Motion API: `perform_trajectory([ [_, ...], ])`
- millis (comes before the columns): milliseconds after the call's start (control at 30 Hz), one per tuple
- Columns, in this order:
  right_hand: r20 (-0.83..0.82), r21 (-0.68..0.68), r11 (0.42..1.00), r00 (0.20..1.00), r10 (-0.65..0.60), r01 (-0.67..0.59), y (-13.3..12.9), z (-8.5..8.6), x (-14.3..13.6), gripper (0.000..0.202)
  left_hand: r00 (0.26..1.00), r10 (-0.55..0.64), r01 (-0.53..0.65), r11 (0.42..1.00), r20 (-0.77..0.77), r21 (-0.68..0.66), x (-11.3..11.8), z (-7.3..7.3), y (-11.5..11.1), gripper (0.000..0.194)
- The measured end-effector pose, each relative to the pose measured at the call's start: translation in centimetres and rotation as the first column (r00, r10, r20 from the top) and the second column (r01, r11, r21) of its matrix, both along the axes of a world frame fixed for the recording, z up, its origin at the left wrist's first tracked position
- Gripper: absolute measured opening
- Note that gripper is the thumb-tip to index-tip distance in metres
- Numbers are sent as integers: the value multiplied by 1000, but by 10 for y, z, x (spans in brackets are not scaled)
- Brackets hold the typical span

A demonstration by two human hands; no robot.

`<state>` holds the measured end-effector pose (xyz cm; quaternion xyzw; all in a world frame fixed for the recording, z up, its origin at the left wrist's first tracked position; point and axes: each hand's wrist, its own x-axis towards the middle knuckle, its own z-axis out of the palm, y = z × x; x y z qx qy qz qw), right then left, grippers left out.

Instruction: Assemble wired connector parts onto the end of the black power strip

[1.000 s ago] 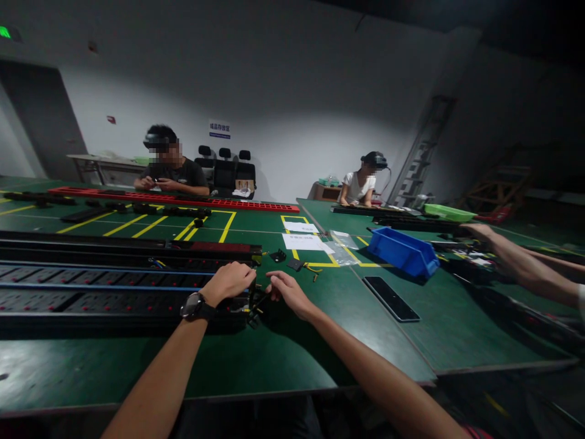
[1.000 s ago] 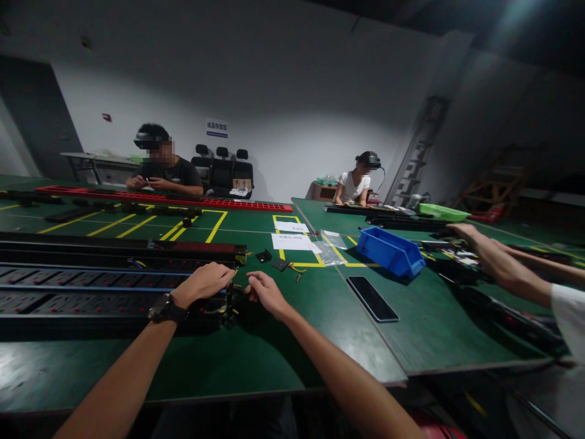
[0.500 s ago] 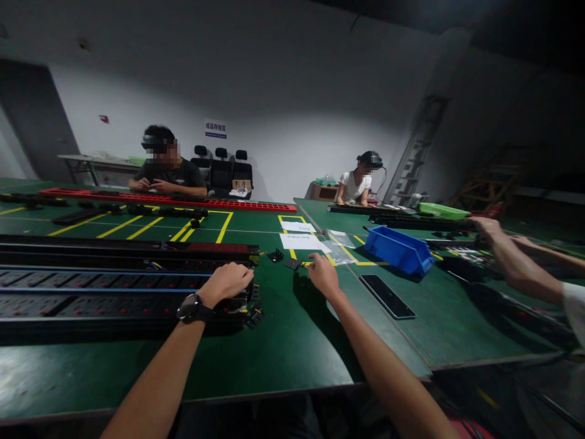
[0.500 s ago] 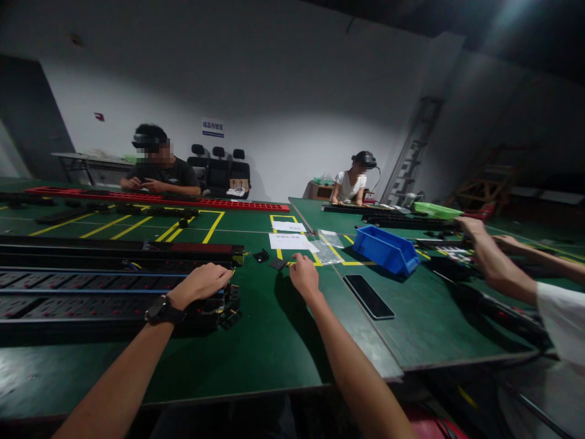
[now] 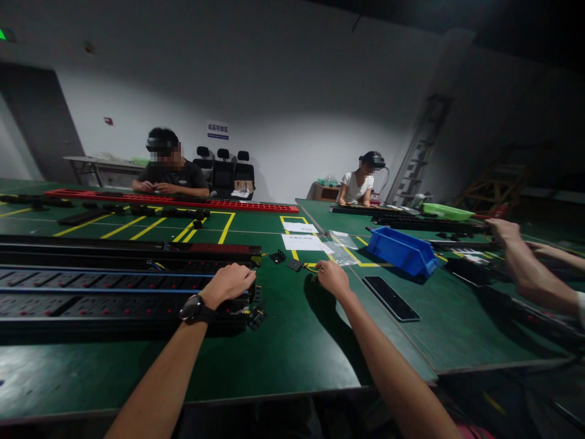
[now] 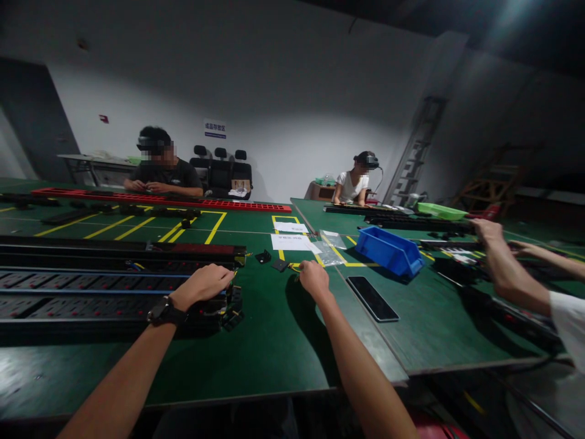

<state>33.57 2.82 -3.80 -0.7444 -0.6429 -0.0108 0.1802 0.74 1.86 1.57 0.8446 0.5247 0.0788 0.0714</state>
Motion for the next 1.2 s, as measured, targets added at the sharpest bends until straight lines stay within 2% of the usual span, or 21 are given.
perform_trajectory([
  [167, -3, 17, 999, 999, 37, -37, -2, -3, -1, 26, 1000, 2, -2, 1000, 10, -2, 0, -2, 1, 54],
  [300, -4, -29, 998, 998, 62, -62, -5, -5, -7, 21, 1000, 4, -4, 1000, 29, -1, 0, -2, 1, 53],
  [433, 4, -58, 994, 996, 94, -94, -6, -6, -11, 28, 998, 7, -5, 999, 64, -35, -1, 4, -1, 50],
  [567, -24, -16, 995, 995, 101, -101, -4, -7, -10, 38, 989, 84, -82, 996, 118, -20, -4, 11, 1, 46],
  [633, -88, 53, 985, 982, 167, -163, -2, -8, -12, 35, 978, 140, -146, 989, 152, 29, -5, 11, 3, 43],
  [700, -221, 152, 951, 929, 297, -268, -1, -8, -20, 29, 967, 137, -157, 985, 215, 76, -4, 10, 5, 38],
  [800, -433, 303, 857, 741, 513, -416, 1, -7, -45, 23, 949, -5, -31, 994, 315, 110, 1, 6, 6, 33],
  [900, -479, 395, 773, 606, 635, -497, 0, 2, -80, 22, 922, -118, 82, 990, 369, 111, 6, 3, 7, 32],
  [1000, -469, 451, 729, 557, 685, -516, 1, 19, -111, 21, 906, -146, 106, 987, 398, 121, 6, 3, 9, 29],
  [1100, -461, 471, 708, 537, 706, -526, 8, 32, -129, 20, 888, -113, 57, 989, 445, 136, 1, 5, 14, 28],
  [1200, -485, 492, 691, 492, 723, -530, 18, 33, -140, 19, 856, -90, 30, 992, 508, 127, -3, 8, 19, 28],
])
